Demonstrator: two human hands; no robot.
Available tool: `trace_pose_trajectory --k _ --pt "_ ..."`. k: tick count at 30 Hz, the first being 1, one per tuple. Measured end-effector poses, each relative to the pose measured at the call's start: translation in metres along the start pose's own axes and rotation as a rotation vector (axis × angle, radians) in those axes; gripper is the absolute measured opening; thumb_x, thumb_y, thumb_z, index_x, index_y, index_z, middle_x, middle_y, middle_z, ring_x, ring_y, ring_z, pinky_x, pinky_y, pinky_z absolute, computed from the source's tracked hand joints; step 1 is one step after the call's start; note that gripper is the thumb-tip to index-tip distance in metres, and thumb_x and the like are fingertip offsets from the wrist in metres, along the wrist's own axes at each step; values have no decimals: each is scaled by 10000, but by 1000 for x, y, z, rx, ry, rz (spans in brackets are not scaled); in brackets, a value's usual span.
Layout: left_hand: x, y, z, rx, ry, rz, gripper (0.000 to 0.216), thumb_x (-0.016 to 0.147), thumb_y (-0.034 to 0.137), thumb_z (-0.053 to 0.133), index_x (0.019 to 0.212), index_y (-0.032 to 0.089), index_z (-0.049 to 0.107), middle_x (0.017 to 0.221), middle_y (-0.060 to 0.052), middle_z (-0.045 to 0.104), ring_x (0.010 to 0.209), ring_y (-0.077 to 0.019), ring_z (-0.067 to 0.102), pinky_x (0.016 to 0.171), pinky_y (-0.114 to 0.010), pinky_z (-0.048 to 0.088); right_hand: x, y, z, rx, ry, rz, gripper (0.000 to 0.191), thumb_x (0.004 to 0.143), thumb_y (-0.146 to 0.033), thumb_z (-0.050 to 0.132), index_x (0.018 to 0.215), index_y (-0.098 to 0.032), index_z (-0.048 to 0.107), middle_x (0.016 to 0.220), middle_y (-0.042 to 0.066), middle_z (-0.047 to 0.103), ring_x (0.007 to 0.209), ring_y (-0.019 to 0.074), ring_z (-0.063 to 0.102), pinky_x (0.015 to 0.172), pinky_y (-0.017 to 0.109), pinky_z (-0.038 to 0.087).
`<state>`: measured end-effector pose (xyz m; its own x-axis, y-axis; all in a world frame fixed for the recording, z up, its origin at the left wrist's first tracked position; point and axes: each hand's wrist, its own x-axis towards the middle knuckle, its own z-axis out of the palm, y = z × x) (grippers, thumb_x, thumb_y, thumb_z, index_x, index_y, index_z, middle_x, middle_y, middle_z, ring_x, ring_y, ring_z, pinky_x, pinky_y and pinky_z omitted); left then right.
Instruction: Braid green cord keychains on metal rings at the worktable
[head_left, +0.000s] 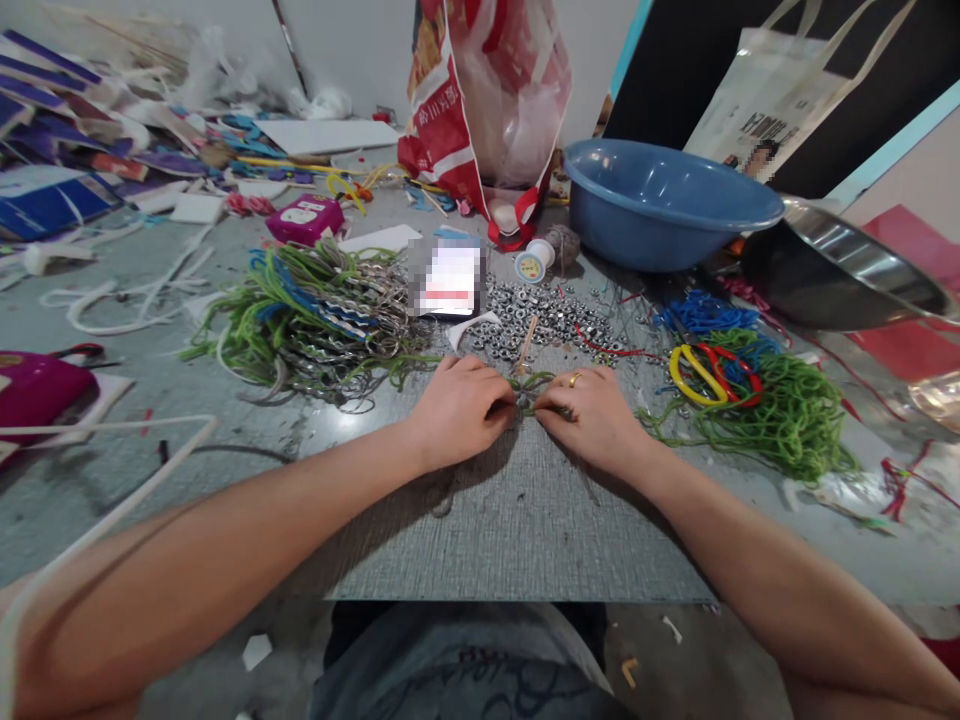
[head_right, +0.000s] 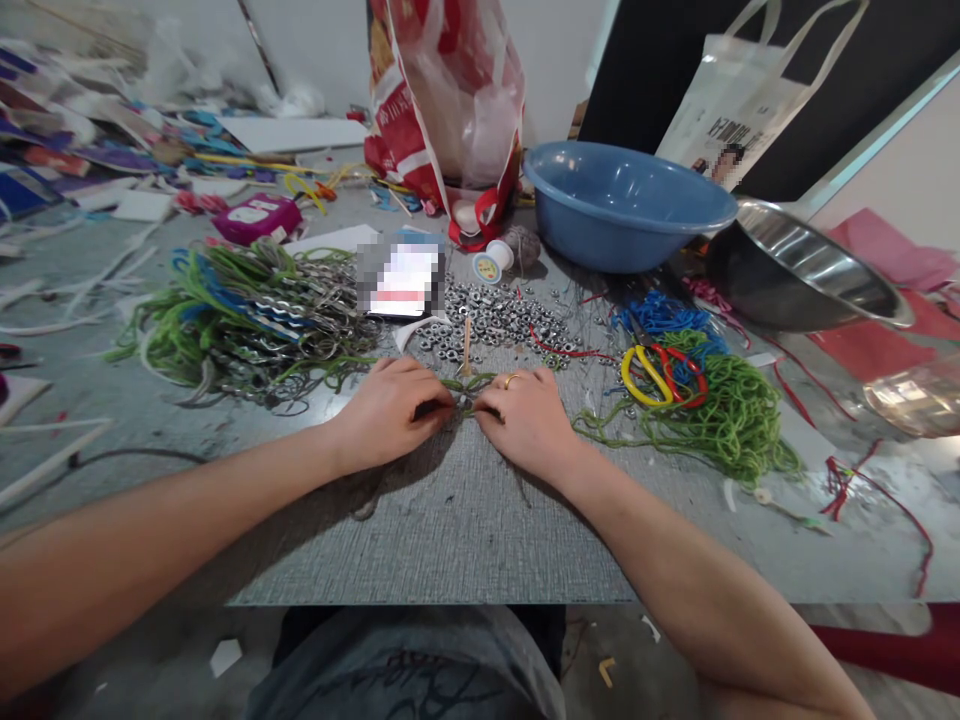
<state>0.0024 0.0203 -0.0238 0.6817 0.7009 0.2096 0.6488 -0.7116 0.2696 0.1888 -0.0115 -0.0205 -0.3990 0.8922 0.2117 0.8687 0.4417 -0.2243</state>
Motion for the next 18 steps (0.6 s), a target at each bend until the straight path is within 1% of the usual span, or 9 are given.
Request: trace_pose_trajectory --k 8,18 --pt "1 -1 5 86 27 -1 144 821 213 519 835 183 660 787 -41 685 846 -242 543 722 -370 334 2 4 3 -17 78 27 126 783 -206 572 704 -217 669 767 8 696 783 185 601 729 346 281" --pt "4 0 7 119 41 -7 156 824 239 524 841 204 675 769 -34 687 837 -241 557 740 -385 315 2 5 9 10 110 32 119 789 -213 579 718 -216 675 775 12 696 790 190 596 744 344 309"
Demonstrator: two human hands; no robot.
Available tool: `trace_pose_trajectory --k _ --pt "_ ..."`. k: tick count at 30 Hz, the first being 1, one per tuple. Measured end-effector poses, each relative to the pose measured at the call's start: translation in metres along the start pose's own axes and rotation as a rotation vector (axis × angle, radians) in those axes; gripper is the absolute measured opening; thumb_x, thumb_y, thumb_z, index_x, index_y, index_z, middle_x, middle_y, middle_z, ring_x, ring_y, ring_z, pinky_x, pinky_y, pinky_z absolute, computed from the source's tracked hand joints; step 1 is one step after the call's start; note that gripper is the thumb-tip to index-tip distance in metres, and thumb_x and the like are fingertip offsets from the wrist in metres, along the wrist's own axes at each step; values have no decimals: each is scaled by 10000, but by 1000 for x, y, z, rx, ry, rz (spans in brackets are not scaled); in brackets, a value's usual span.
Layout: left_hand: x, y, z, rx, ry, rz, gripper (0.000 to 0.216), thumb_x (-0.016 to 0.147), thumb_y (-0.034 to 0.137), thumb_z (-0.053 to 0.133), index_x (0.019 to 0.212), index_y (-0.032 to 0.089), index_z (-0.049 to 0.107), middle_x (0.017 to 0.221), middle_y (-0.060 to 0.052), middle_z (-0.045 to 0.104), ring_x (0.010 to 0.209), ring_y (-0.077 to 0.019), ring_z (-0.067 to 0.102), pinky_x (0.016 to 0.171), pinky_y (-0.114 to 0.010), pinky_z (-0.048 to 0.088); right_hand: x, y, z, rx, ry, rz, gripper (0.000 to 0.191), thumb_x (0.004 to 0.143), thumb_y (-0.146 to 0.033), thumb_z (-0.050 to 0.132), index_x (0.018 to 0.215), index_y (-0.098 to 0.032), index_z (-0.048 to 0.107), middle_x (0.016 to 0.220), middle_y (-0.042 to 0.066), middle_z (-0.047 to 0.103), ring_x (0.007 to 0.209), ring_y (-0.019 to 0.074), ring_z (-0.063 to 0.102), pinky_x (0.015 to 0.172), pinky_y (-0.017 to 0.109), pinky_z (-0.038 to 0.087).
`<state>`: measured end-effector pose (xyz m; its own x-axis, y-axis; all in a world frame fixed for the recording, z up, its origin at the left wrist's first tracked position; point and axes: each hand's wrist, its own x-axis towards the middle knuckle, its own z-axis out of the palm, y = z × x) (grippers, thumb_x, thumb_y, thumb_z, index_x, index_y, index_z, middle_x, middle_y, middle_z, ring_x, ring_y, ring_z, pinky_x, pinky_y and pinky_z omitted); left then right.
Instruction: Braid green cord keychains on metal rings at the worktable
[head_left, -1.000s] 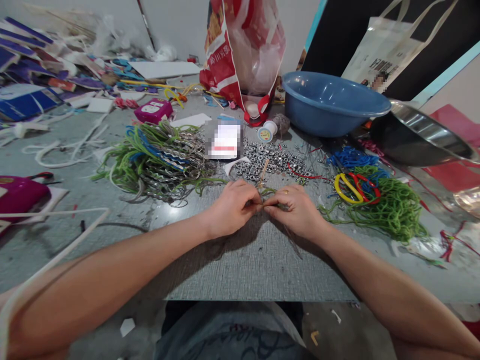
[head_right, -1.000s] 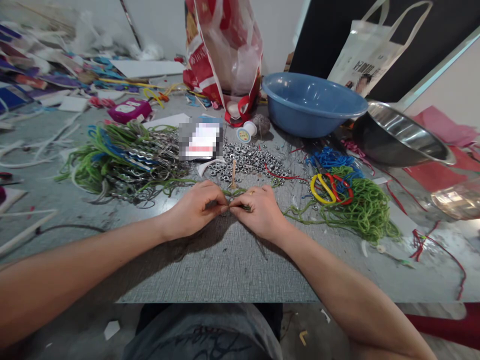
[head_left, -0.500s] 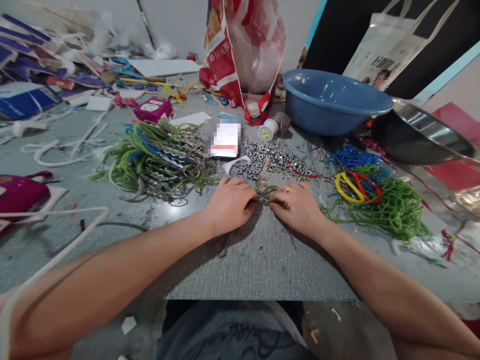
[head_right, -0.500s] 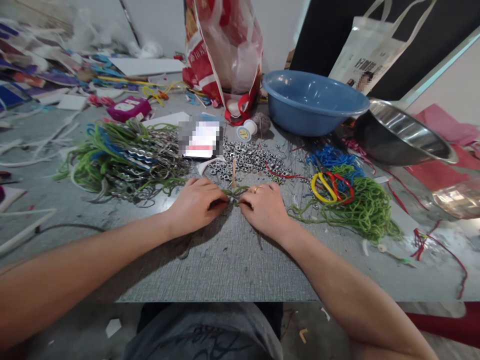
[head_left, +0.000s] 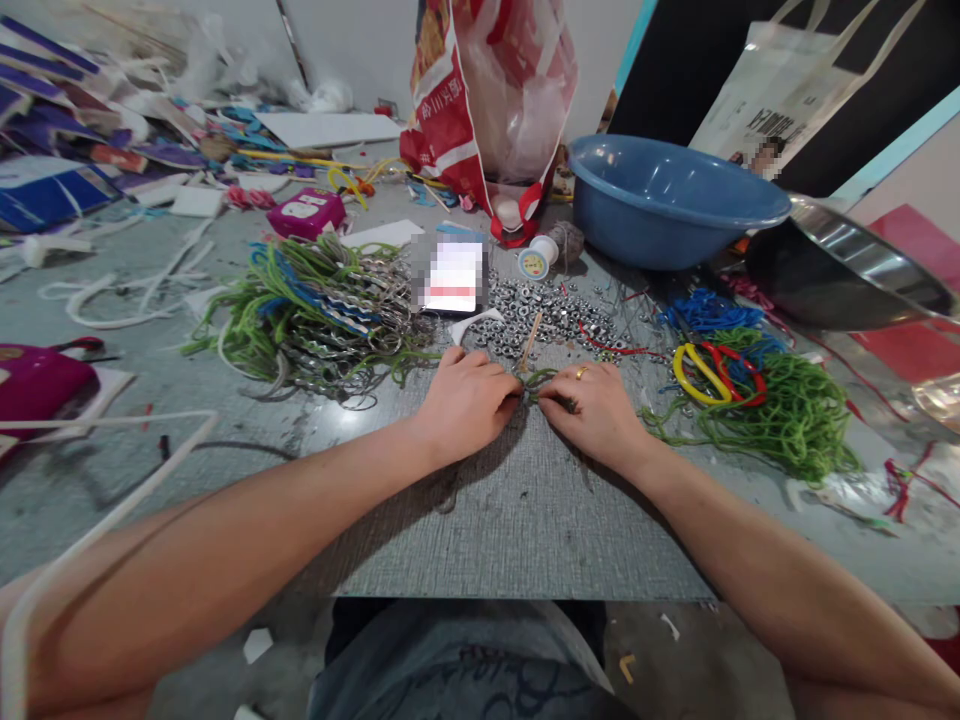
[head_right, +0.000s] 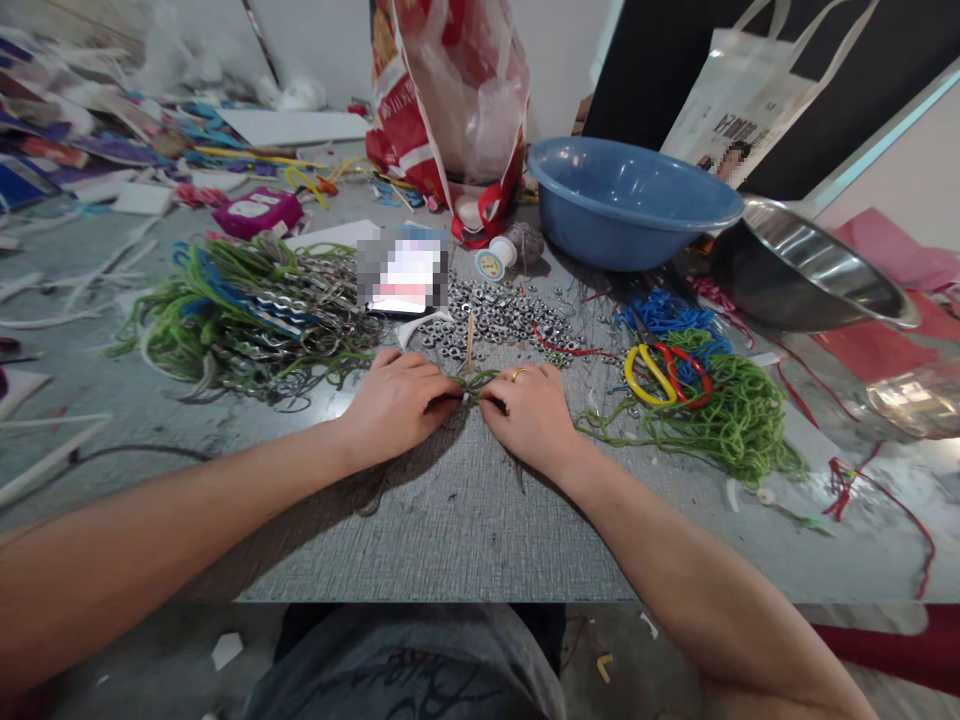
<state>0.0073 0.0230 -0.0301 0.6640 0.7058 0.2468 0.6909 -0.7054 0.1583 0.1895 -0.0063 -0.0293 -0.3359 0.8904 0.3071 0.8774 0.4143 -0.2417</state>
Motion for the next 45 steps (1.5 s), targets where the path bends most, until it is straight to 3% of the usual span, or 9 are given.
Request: trace_pose_trajectory --k 18,30,40,45 --pt "1 1 1 -22 37 11 175 832 272 528 821 201 688 743 -42 684 823 -243 566 741 -394 289 1 0 4 -37 25 -58 113 819 -247 595 773 -229 697 804 10 705 802 189 591 748 343 312" --pt "0 1 1 78 79 72 213 849 259 495 733 191 660 713 -27 675 782 -222 552 717 -392 286 1 -2 1 -8 -34 -37 112 819 -246 584 871 -216 678 840 27 707 833 200 607 758 355 305" --pt "-2 2 -5 34 -23 40 183 826 252 508 754 195 667 754 -36 667 838 -233 544 761 -409 309 0 -6 2 -4 -45 -81 120 819 -256 595 910 -214 662 873 24 702 855 202 597 764 348 307" --pt "-4 -3 -21 45 -72 79 144 772 248 539 709 204 660 835 -36 660 904 -242 529 785 -401 318 -1 -5 3 9 -50 -87 116 823 -271 596 896 -202 653 870 27 700 859 197 600 763 346 298"
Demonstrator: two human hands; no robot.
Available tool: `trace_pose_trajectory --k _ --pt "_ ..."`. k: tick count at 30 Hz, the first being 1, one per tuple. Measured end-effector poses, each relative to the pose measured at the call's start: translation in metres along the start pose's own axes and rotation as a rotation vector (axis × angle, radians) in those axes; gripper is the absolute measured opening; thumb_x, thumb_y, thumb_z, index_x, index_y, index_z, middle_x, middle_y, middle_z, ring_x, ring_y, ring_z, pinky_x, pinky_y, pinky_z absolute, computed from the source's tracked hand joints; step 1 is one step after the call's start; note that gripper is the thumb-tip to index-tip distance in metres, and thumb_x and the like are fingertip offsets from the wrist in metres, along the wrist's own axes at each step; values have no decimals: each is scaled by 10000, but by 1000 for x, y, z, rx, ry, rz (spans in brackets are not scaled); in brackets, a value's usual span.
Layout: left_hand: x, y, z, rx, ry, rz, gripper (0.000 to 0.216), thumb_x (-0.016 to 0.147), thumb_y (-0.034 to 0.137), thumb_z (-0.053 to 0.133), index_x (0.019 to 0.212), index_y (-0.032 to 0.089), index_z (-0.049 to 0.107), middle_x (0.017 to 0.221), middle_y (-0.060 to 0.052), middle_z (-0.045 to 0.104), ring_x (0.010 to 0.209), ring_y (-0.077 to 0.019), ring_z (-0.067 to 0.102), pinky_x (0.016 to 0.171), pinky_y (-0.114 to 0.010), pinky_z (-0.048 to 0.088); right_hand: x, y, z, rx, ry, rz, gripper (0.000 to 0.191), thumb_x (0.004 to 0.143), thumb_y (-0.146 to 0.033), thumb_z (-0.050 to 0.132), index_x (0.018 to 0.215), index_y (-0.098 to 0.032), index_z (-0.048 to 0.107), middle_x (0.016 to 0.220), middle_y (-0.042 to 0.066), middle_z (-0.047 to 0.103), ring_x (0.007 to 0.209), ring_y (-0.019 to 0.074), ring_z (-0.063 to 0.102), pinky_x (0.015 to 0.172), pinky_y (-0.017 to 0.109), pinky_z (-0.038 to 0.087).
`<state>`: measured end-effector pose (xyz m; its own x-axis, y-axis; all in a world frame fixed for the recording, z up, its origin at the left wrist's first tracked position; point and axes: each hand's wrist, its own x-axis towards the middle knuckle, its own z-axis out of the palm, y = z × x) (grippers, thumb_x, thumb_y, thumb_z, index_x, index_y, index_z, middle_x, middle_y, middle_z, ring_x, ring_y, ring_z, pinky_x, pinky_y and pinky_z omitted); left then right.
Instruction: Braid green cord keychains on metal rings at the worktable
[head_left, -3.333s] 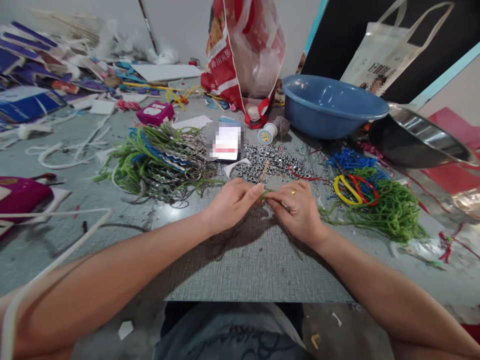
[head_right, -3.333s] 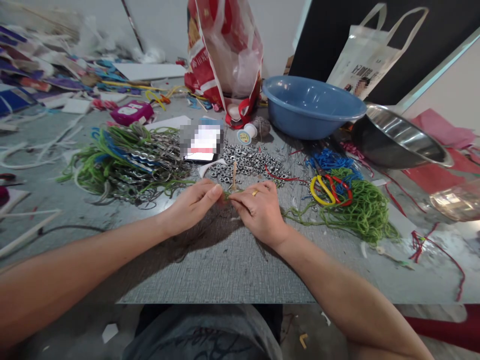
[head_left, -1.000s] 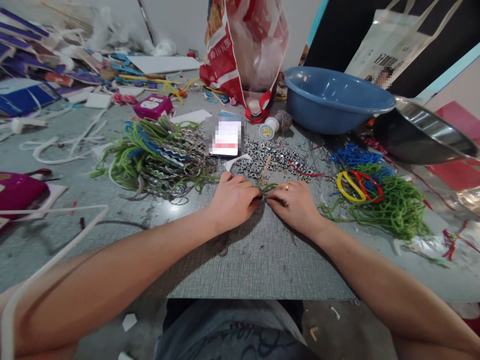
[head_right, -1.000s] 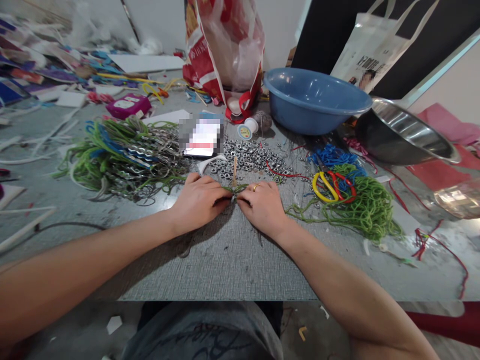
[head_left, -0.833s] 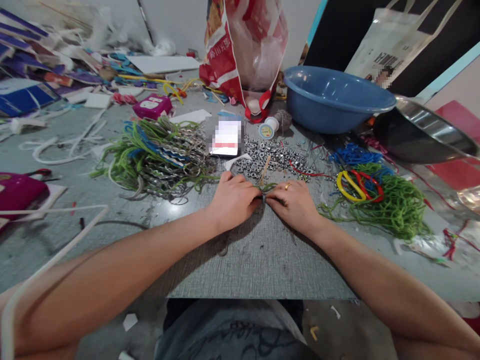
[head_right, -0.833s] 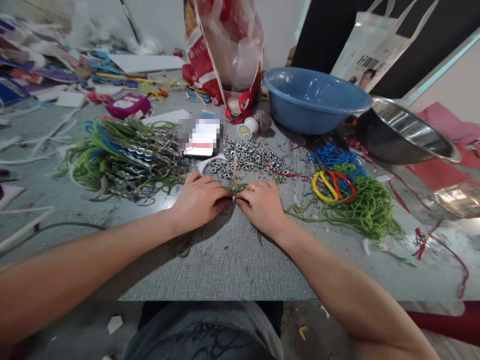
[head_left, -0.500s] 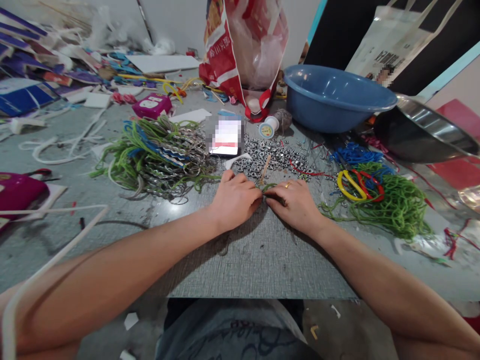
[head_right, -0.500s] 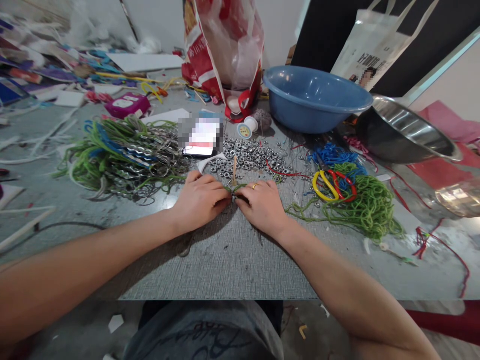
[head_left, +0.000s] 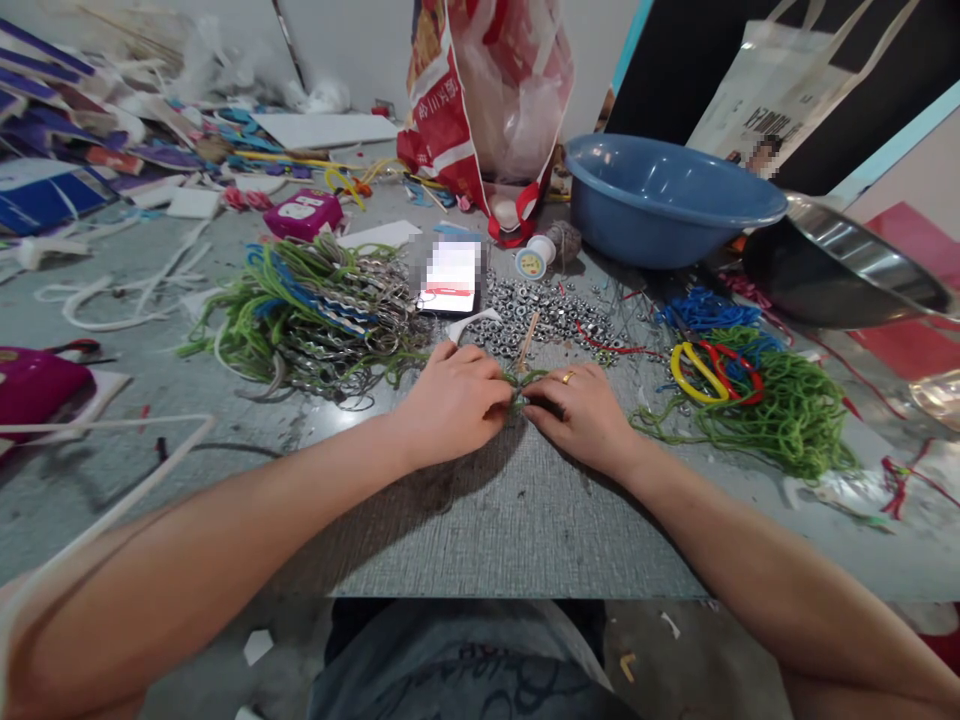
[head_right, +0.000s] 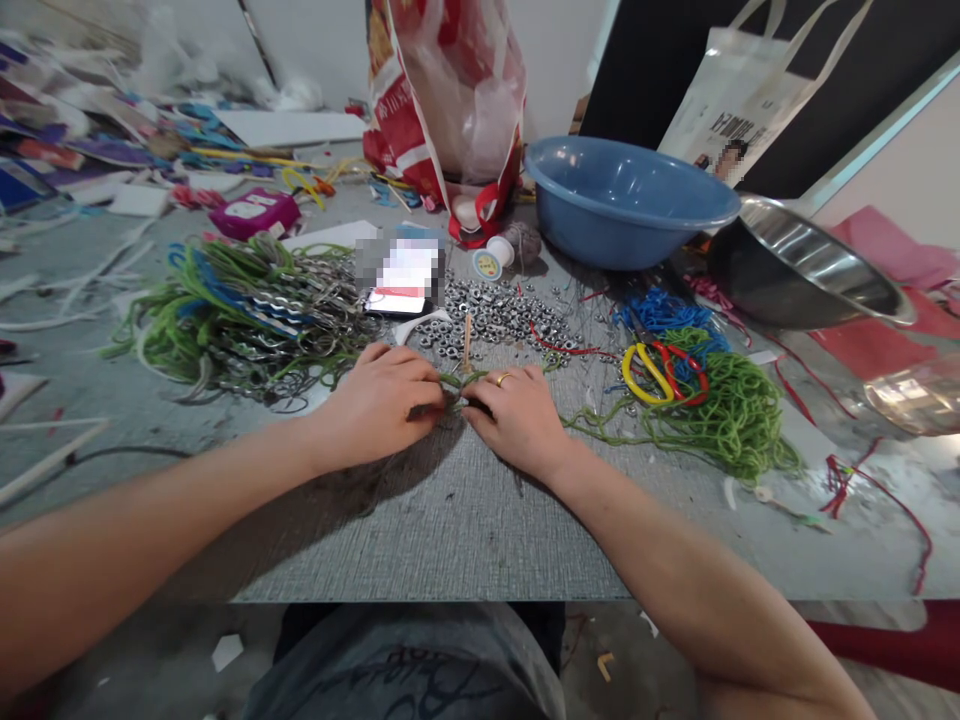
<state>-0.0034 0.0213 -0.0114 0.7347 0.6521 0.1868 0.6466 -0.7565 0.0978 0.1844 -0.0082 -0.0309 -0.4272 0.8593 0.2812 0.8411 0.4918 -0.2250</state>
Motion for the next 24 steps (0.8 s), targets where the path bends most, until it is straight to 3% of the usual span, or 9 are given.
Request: trace_pose_trajectory --k 7,24 --pt "-3 -12 -34 167 -257 -18 136 740 220 531 673 204 649 731 -35 597 827 -219 517 720 -344 319 0 1 -1 4 -5 -1 126 814 -272 595 896 -199 657 870 39 695 863 209 596 770 355 298" --pt "-9 -16 -34 319 -393 -5 158 748 203 514 741 166 667 732 -86 623 855 -263 546 712 -358 338 -1 1 -2 -31 31 -25 140 801 -287 578 863 -203 672 963 55 659 935 238 540 820 383 342"
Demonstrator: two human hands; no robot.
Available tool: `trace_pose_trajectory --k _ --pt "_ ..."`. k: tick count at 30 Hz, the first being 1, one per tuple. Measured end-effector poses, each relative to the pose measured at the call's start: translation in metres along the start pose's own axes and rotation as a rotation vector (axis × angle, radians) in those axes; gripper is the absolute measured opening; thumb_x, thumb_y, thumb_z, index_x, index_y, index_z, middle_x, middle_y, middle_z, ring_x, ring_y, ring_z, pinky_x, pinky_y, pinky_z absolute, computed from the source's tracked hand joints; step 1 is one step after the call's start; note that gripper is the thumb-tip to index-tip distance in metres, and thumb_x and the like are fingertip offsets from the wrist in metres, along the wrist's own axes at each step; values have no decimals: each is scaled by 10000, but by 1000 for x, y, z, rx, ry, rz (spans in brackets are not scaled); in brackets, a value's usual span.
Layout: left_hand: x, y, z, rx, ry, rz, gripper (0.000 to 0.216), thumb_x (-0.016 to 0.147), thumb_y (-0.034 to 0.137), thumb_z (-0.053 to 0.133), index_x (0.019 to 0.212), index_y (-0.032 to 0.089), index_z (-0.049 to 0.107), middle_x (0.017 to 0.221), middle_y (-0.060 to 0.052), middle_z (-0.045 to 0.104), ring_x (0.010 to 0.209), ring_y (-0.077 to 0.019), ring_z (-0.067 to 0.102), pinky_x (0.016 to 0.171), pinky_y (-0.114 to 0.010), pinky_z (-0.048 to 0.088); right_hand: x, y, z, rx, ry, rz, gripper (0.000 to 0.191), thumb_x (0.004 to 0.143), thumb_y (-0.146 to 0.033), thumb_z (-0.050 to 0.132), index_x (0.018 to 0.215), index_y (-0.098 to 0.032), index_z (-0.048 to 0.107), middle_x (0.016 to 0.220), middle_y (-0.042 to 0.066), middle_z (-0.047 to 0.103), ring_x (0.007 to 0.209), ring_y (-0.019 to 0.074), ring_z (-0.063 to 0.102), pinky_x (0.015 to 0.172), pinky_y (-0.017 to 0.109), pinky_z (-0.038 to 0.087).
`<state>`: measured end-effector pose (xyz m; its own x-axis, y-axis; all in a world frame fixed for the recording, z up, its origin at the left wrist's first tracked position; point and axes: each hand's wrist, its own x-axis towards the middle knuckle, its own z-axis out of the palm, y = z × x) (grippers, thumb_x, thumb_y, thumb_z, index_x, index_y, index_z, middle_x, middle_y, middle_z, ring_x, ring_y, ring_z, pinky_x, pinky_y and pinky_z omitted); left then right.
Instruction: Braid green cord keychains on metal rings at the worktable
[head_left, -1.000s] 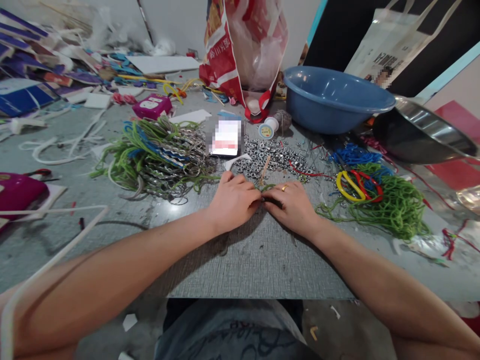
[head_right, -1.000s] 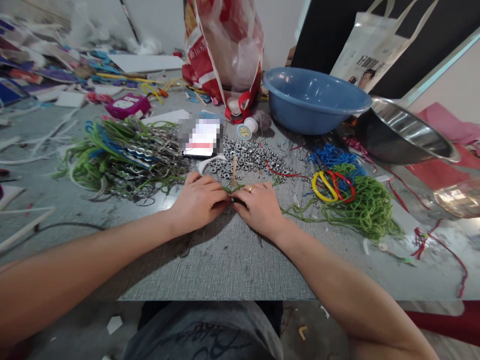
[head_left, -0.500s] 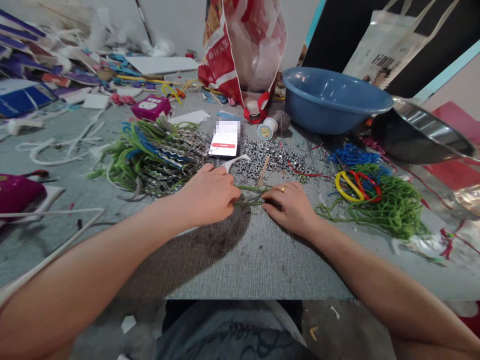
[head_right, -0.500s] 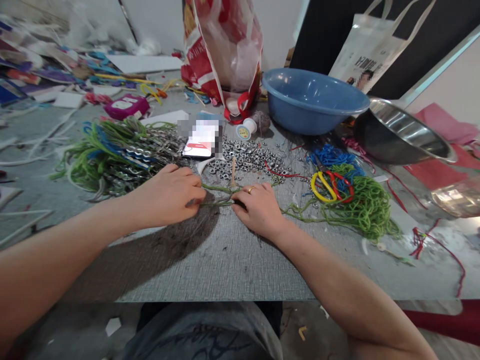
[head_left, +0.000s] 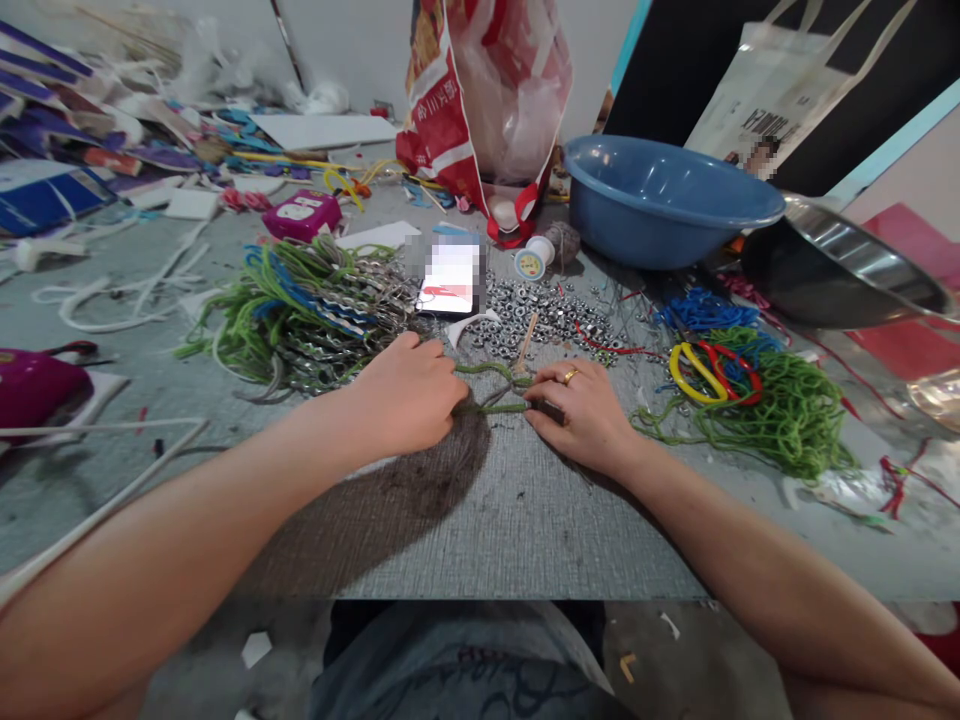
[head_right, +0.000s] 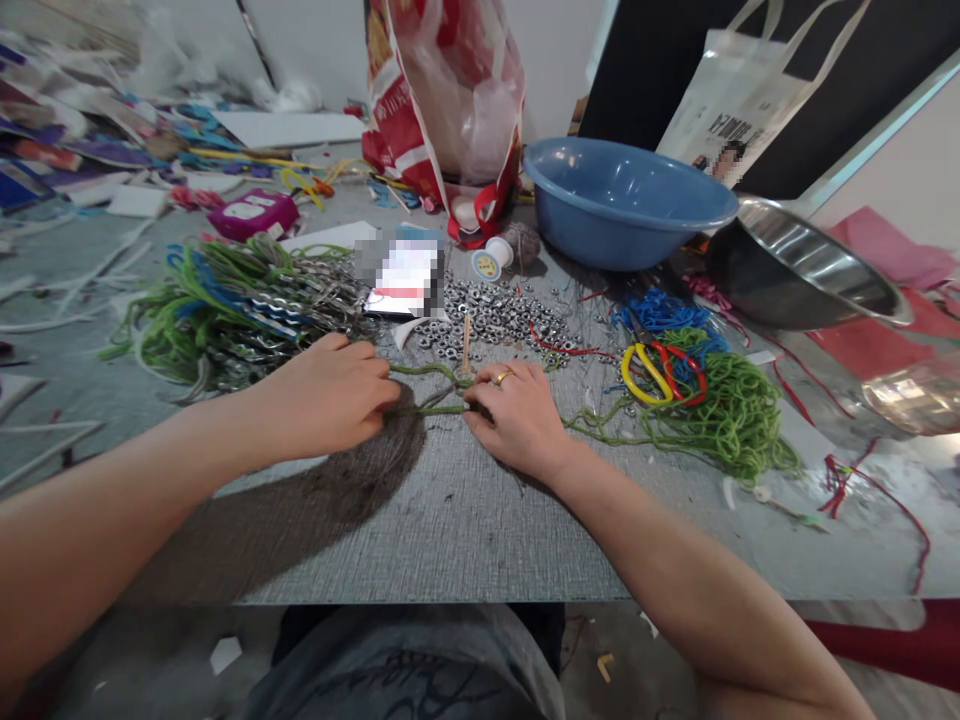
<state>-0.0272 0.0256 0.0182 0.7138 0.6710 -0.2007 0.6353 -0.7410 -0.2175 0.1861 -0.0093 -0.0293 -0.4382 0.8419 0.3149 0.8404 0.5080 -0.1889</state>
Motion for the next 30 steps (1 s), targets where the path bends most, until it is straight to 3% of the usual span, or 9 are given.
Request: trace_pose_trajectory --k 5,9,13,16,19,23,25,30 --pt "0 -3 -3 -45 -19 6 152 759 208 502 746 166 648 746 -80 632 841 -253 562 708 -349 368 0 0 -4 -17 -12 -11 170 796 -310 574 898 -198 649 997 56 654 967 237 535 827 378 328" --pt "2 2 -6 -190 76 -79 218 837 314 462 838 165 622 827 -79 635 844 -241 583 711 -343 413 0 0 -14 -67 -38 7 186 800 -348 561 855 -183 623 926 60 660 922 229 554 806 367 313" --pt "5 13 -4 -304 87 -76 249 850 376 479 944 171 586 940 -77 622 886 -248 601 700 -342 450 3 0 -24 -147 -254 40 240 794 -412 563 780 -176 606 760 42 657 783 211 570 731 343 292" --pt "7 15 4 -305 6 -60 210 852 331 478 958 178 575 937 -78 624 878 -253 615 683 -343 464 5 -1 -30 -148 -414 58 154 816 -304 525 770 -176 598 730 24 660 714 177 562 698 322 275" --pt "10 11 10 -303 -38 -36 180 861 262 431 921 186 583 923 -73 635 862 -246 622 673 -339 464 6 1 -36 -162 -498 77 137 797 -180 482 700 -178 580 674 6 643 645 147 539 659 307 256" --pt "11 7 10 -324 -69 -26 196 854 260 420 892 197 602 914 -68 647 843 -250 626 644 -341 457 4 9 -43 -199 -555 88 137 772 -172 499 663 -182 580 619 -4 628 582 129 516 643 303 247" --pt "11 6 8 -333 -77 -34 201 849 263 425 882 196 611 904 -70 652 833 -248 626 635 -337 452 3 11 -43 -202 -512 84 127 793 -210 515 696 -183 594 646 2 642 607 141 537 655 304 259" --pt "11 8 6 -367 -70 -33 206 839 246 429 887 189 621 921 -69 663 844 -226 625 645 -311 447 2 4 -25 -86 -165 -19 235 835 -364 559 970 -177 605 847 50 682 778 196 593 721 321 318"
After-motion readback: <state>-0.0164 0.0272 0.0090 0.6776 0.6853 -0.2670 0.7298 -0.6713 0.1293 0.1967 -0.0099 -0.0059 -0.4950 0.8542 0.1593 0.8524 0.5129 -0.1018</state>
